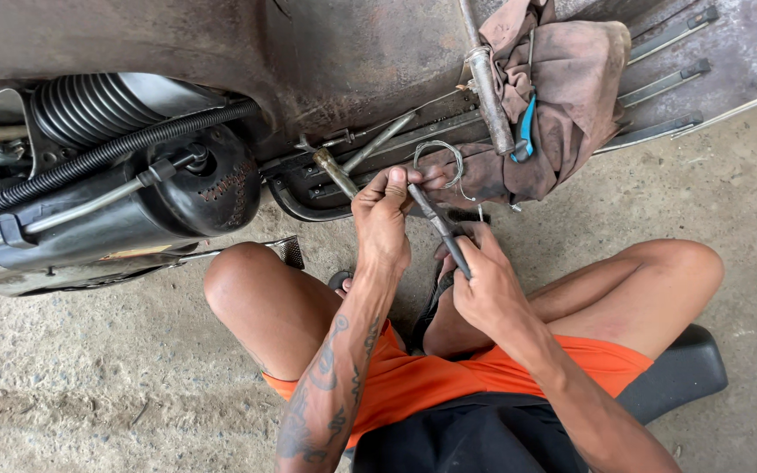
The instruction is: The person sits on the ground next to a motorcycle and works on a small brass fitting and a coiled metal wire. They use pliers to manipulate the fitting and then attempt to insert the wire into it.
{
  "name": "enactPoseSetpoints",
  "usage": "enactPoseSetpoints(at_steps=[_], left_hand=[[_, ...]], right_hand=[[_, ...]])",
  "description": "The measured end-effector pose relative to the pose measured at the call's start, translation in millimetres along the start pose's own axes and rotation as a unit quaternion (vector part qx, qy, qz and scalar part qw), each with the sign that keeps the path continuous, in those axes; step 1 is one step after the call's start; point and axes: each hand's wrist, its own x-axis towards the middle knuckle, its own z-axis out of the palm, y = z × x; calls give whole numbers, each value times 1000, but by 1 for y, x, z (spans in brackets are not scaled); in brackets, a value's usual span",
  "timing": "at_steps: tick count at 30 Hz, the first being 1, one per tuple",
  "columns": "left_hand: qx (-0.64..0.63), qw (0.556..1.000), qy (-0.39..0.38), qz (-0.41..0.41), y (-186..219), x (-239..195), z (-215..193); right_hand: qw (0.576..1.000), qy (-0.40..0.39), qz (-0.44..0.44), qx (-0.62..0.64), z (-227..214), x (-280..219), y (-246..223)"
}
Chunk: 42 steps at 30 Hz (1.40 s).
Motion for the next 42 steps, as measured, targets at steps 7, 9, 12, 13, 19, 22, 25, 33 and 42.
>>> enactPoseSetpoints(at_steps=[7,9,12,13,19,22,25,33,42], left_hand=[[15,991,-132,8,21,2,1],[-2,986,-166,17,24,1,1],[-29,981,-190,-5,28,-5,2],[-36,979,-199,-8,31,-6,2],[-35,976,-216,7,33,-4,-3],[-38,971,-235,9,34,-3,-5],[-34,969,-244,6,37,-3,-4],[-15,972,-233,15,37,-2,-5],[-10,971,-239,0,33,-3,-6]], right_hand=[[959,-68,41,271,-14,-2,-25],[913,-108,61,389,-19,-2,-25],[875,-130,82,459,-24,-4,-25],[882,-120,77,448,-25,-5,-23],[922,-83,61,375,-30,-6,-13],[937,-76,47,339,-35,-6,-19],[947,-69,44,311,-40,-5,-29],[960,-67,62,266,-44,-1,-42],[974,-55,35,217,-40,1,-41]])
